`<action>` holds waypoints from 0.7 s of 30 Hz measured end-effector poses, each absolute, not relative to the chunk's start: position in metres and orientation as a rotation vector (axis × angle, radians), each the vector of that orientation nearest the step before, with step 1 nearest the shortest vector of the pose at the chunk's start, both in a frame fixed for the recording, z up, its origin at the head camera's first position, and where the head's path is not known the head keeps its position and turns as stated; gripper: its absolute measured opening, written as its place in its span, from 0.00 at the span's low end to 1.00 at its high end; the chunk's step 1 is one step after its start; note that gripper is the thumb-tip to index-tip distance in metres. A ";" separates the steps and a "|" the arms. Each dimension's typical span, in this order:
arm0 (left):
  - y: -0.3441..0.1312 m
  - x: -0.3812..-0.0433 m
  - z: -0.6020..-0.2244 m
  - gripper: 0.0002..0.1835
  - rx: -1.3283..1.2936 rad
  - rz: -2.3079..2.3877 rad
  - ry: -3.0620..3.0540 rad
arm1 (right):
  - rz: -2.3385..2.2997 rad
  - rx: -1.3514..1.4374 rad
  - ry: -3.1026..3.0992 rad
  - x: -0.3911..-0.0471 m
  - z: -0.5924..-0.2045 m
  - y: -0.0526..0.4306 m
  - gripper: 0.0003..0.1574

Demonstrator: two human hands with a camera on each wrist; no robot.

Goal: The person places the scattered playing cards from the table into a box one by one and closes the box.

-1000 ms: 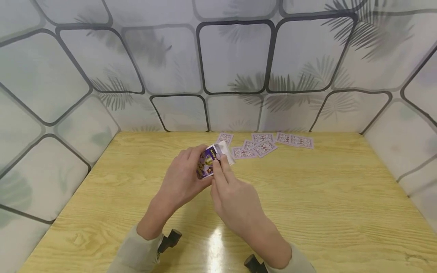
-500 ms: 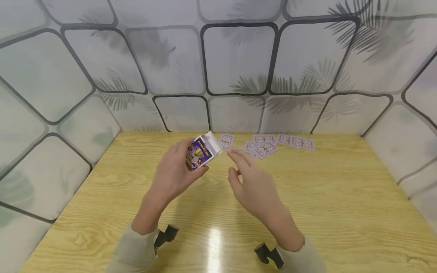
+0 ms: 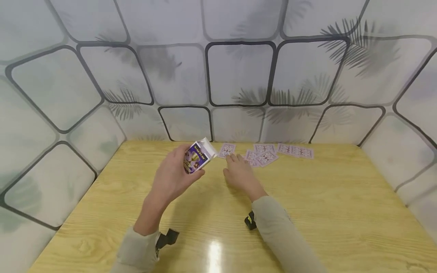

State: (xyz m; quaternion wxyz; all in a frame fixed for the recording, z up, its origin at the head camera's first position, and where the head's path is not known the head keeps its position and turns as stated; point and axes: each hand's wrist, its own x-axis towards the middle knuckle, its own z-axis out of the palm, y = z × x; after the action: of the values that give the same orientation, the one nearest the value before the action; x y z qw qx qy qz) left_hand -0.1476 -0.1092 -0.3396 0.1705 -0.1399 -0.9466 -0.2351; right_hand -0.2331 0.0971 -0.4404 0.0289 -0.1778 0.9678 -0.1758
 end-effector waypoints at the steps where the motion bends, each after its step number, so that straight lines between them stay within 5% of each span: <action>1: -0.109 -0.148 -0.341 0.39 -0.396 -0.678 -2.696 | -0.489 -0.540 2.983 -0.238 -0.446 0.095 0.38; 9: -0.105 -0.154 -0.348 0.40 -0.391 -0.708 -2.740 | -0.279 -0.533 2.938 -0.248 -0.459 0.095 0.36; 16: -0.113 -0.156 -0.350 0.41 -0.336 -0.683 -2.745 | -0.398 -0.817 3.029 -0.230 -0.457 0.091 0.10; 21: -0.116 -0.156 -0.350 0.41 -0.347 -0.680 -2.731 | -0.438 -0.992 3.087 -0.219 -0.459 0.097 0.07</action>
State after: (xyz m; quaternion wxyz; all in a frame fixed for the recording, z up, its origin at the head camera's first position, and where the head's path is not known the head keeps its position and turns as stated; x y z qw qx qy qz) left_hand -0.1562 -0.1159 -0.3496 0.1526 -0.1208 -0.9518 -0.2370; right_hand -0.2192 0.0972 -0.4586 -0.0650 -0.3025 0.9415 -0.1334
